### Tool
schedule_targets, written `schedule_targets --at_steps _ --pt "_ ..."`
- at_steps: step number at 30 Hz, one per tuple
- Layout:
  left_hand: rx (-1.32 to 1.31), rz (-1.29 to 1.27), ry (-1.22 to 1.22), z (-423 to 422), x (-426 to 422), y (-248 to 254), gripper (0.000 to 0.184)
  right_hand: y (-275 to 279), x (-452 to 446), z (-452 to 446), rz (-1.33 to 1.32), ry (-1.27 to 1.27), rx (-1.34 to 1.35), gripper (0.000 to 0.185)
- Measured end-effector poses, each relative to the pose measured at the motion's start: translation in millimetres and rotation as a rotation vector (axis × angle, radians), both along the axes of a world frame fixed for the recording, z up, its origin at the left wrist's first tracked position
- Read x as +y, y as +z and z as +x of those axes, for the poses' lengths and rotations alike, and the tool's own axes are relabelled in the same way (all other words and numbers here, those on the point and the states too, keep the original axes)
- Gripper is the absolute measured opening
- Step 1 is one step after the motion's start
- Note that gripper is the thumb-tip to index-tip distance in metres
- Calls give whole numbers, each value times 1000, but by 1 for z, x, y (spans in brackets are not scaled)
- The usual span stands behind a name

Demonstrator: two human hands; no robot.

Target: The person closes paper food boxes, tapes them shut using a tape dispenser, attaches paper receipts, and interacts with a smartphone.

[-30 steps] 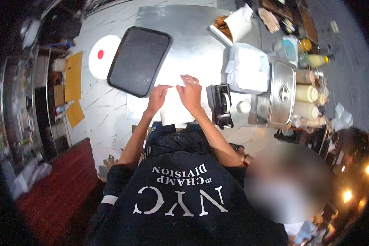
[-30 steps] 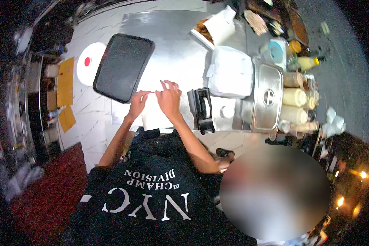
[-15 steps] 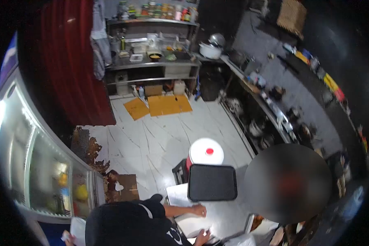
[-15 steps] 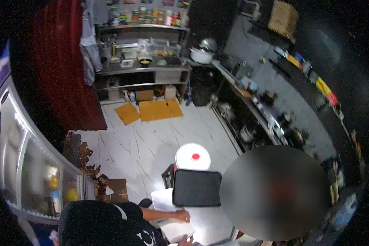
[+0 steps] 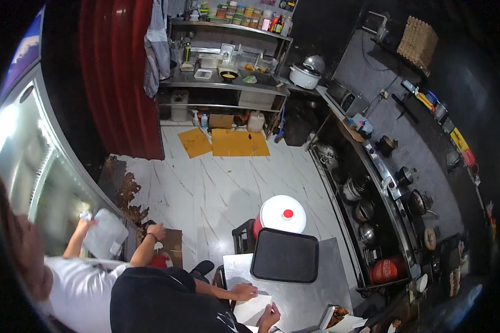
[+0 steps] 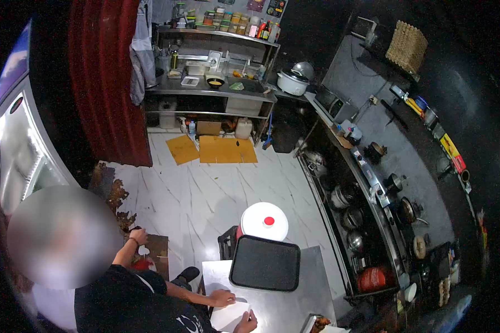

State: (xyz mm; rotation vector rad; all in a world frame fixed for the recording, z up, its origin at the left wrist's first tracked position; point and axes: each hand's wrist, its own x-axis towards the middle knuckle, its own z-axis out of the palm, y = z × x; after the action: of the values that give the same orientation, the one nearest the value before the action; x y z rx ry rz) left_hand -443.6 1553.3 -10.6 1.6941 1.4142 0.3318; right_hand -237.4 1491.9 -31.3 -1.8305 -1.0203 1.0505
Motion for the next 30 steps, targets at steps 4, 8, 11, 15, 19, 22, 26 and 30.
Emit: schedule_targets --at_steps 4,8,11,15,19,22,26,30 --pt "-95 -29 -114 -2 -8 -27 34 60 -30 0 -52 135 -309 44" --pt "-339 319 -254 21 -5 -8 36 59 -66 -3 269 158 -575 32" --pt "-282 271 -523 30 5 17 38 78 -69 -8 228 133 -510 34" --pt "-253 310 -630 35 14 10 33 105 -67 -22 243 89 -485 31" --pt "-252 257 -661 32 24 15 24 82 -80 -20 235 18 -518 31" --pt "-303 254 -651 35 32 9 21 85 -85 -20 103 -44 -553 30" --pt "-392 257 -567 38 37 -21 21 67 -85 -16 24 -196 -524 20" --pt "-334 112 -471 36 44 -17 22 42 -83 -17 200 -340 -465 14"
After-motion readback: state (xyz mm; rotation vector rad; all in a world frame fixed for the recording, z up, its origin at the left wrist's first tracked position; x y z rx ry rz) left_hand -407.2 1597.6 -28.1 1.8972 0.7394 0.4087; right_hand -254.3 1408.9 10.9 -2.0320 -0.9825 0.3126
